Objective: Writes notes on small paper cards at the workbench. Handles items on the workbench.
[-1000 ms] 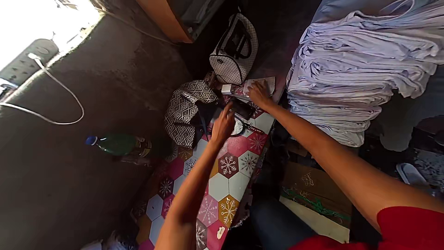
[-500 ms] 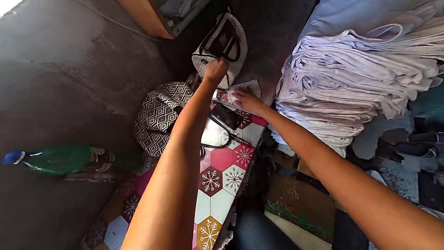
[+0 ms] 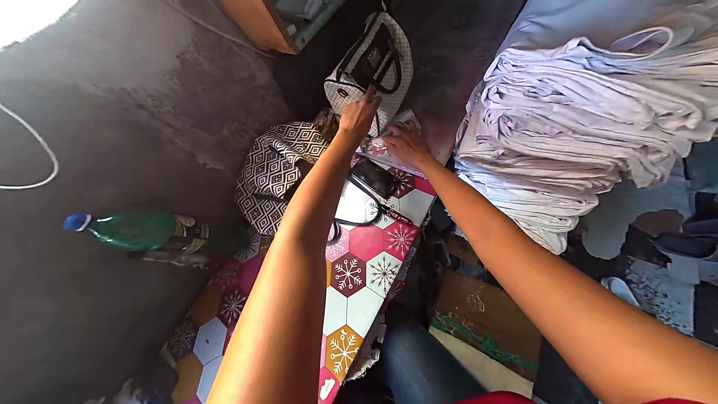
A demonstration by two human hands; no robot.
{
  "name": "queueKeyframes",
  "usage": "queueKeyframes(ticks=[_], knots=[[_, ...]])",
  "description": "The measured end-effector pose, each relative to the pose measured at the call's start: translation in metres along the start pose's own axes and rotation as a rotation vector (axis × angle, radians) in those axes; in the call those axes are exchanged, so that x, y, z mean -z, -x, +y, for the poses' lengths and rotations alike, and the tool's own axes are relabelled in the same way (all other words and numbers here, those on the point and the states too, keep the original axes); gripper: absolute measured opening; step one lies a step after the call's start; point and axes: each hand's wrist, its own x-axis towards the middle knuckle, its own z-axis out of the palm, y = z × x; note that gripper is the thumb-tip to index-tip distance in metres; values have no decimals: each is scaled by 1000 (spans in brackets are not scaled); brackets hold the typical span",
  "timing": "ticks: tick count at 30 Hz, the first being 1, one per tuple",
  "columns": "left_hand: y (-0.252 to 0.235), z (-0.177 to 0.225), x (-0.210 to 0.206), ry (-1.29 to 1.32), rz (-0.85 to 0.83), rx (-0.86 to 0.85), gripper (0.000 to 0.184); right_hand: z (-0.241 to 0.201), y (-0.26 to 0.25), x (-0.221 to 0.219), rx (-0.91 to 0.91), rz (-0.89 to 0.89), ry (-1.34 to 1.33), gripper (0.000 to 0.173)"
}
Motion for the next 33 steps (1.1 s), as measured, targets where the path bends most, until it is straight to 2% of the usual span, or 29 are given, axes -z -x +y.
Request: queueKeyframes(ticks=[2, 4, 6, 8, 10, 12, 15, 17, 19, 21, 23, 26, 29, 31, 33], knots=[[39, 3, -5, 51, 43, -16, 59, -3, 6, 3, -33, 91, -17, 29], [105, 9, -20, 106, 118, -76, 45, -5, 9, 5, -179, 132, -32, 30], [199, 13, -37, 249, 175, -121, 32, -8, 15, 4, -321, 114, -57, 38], [303, 9, -61, 371, 219, -31, 28, -13, 28, 4, -378, 92, -68, 47], [418, -1, -82, 472, 293, 247, 29, -24, 46, 15, -408, 26, -67, 53], [533, -6, -88, 474, 310, 635, 32, -32, 65, 24, -399, -6, -39, 51], [670, 25, -63, 489, 85, 1257, 41, -39, 108, 27, -325, -90, -2, 47], [723, 54, -50, 530, 6, 1460, 45, -46, 139, 32, -288, -108, -85, 51], [753, 75, -54, 588, 29, 1504, 44, -77, 166, 55, -394, -147, -195, 49], [764, 83, -64, 620, 65, 1503, 44, -127, 200, 78, -497, -136, -268, 45], [762, 72, -67, 616, 133, 1468, 42, -171, 244, 84, -467, -132, -337, 44], [749, 20, -77, 598, 291, 1355, 48, -222, 320, 74, -427, -224, -352, 44], [725, -57, -92, 622, 414, 1421, 69, -239, 416, 47, -471, -420, -256, 46], [715, -106, -111, 572, 419, 1506, 86, -242, 480, 36, -536, -563, -186, 58], [709, -143, -138, 496, 354, 1564, 95, -243, 534, 38, -551, -609, -99, 68]])
